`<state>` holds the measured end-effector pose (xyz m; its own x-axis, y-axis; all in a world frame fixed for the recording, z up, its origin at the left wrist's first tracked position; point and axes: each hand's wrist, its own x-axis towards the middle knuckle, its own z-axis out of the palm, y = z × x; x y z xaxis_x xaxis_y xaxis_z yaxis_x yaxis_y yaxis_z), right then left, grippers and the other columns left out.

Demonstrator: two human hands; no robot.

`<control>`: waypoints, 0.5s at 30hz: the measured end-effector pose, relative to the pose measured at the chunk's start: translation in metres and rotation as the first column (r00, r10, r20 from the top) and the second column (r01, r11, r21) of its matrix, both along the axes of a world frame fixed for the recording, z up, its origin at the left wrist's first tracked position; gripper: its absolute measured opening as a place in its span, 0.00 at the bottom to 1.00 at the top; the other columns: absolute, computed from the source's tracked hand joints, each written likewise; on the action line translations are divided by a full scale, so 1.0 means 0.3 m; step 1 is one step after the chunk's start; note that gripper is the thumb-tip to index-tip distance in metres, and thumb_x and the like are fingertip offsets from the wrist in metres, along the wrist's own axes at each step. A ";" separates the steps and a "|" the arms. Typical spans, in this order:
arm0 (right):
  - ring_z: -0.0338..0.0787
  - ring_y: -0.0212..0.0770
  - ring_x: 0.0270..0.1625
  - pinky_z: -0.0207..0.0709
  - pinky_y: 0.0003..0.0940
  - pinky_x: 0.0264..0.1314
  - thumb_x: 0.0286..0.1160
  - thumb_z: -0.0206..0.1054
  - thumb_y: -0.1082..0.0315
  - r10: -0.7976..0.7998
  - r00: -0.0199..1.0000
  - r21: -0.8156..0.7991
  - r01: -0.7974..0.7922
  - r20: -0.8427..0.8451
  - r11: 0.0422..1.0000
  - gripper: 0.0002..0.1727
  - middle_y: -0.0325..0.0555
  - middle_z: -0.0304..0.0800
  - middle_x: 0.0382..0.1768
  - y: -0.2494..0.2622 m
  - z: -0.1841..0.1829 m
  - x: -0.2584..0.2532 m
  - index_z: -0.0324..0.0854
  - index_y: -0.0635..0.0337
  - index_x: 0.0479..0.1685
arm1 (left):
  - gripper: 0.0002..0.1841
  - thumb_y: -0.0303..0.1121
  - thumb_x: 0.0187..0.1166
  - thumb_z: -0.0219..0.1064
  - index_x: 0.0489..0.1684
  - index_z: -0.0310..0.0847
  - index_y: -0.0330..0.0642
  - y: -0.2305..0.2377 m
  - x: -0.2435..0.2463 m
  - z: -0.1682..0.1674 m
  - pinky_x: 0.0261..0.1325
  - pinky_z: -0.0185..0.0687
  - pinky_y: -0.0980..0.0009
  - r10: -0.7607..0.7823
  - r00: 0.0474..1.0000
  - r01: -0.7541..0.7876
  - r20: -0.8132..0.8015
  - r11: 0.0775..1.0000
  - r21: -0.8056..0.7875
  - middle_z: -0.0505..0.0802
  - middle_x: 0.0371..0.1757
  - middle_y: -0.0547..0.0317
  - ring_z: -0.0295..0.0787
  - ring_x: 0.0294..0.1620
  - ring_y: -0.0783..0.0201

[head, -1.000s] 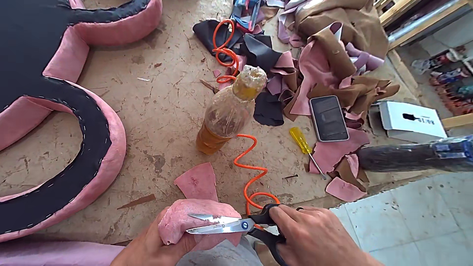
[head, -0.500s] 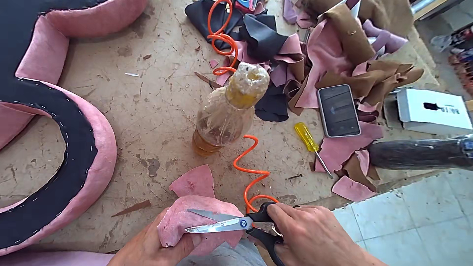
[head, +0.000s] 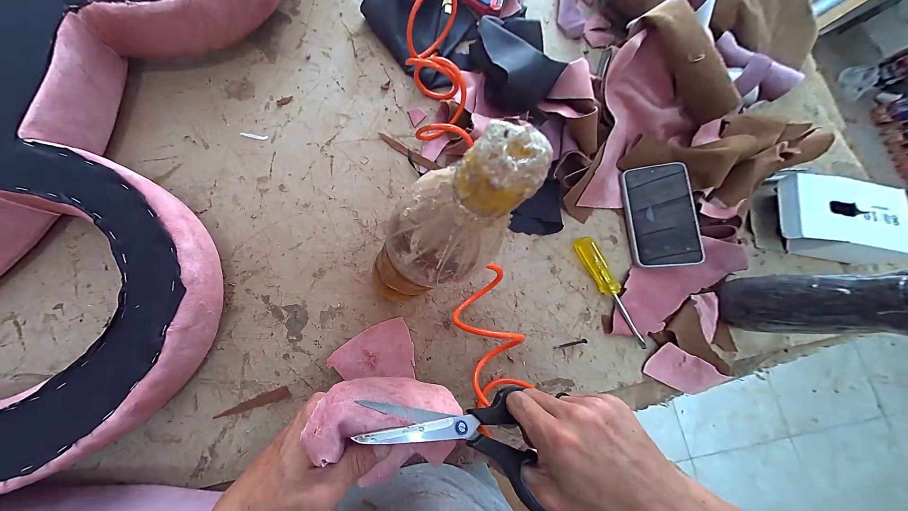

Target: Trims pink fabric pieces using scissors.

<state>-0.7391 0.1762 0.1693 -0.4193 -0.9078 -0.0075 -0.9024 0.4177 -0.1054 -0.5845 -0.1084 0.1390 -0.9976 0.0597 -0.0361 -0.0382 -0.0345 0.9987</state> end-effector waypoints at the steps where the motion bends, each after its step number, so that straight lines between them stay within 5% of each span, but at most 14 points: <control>1: 0.69 0.36 0.08 0.54 0.33 0.07 0.43 0.68 0.48 0.001 1.000 -0.003 -0.001 0.004 1.000 0.17 0.34 0.67 0.10 -0.001 -0.006 0.000 0.72 0.50 0.18 | 0.10 0.35 0.83 0.70 0.58 0.85 0.47 -0.003 0.005 -0.006 0.65 0.88 0.74 -0.001 1.000 0.001 -0.004 1.000 -0.009 0.95 0.52 0.70 0.91 0.56 0.79; 5: 0.68 0.36 0.07 0.52 0.33 0.06 0.51 0.65 0.55 0.027 1.000 -0.028 -0.027 0.013 0.999 0.12 0.35 0.65 0.09 0.002 -0.025 -0.001 0.71 0.50 0.16 | 0.10 0.34 0.83 0.69 0.57 0.85 0.45 -0.014 0.014 -0.017 0.64 0.88 0.74 -0.029 1.000 0.029 0.010 1.000 0.010 0.95 0.52 0.68 0.90 0.56 0.79; 10: 0.69 0.36 0.07 0.54 0.33 0.06 0.42 0.70 0.47 0.000 0.999 0.029 -0.002 0.041 1.000 0.18 0.34 0.67 0.10 -0.009 -0.020 0.007 0.73 0.49 0.17 | 0.10 0.34 0.83 0.69 0.57 0.84 0.44 -0.021 0.015 -0.021 0.65 0.87 0.75 -0.044 0.999 0.044 0.020 0.999 0.000 0.94 0.52 0.69 0.89 0.57 0.80; 15: 0.69 0.36 0.07 0.53 0.33 0.06 0.47 0.67 0.52 0.024 0.998 0.003 -0.025 0.060 1.000 0.14 0.34 0.66 0.09 -0.005 -0.040 0.005 0.71 0.50 0.16 | 0.10 0.34 0.84 0.68 0.57 0.84 0.43 -0.028 0.024 -0.023 0.64 0.87 0.76 -0.064 0.998 0.063 0.031 0.998 0.025 0.94 0.52 0.68 0.90 0.56 0.81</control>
<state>-0.7375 0.1747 0.1572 -0.3957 -0.9177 -0.0350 -0.9045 0.3960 -0.1581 -0.5773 -0.1169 0.1320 -0.9902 0.1237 -0.0652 -0.0725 -0.0550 0.9958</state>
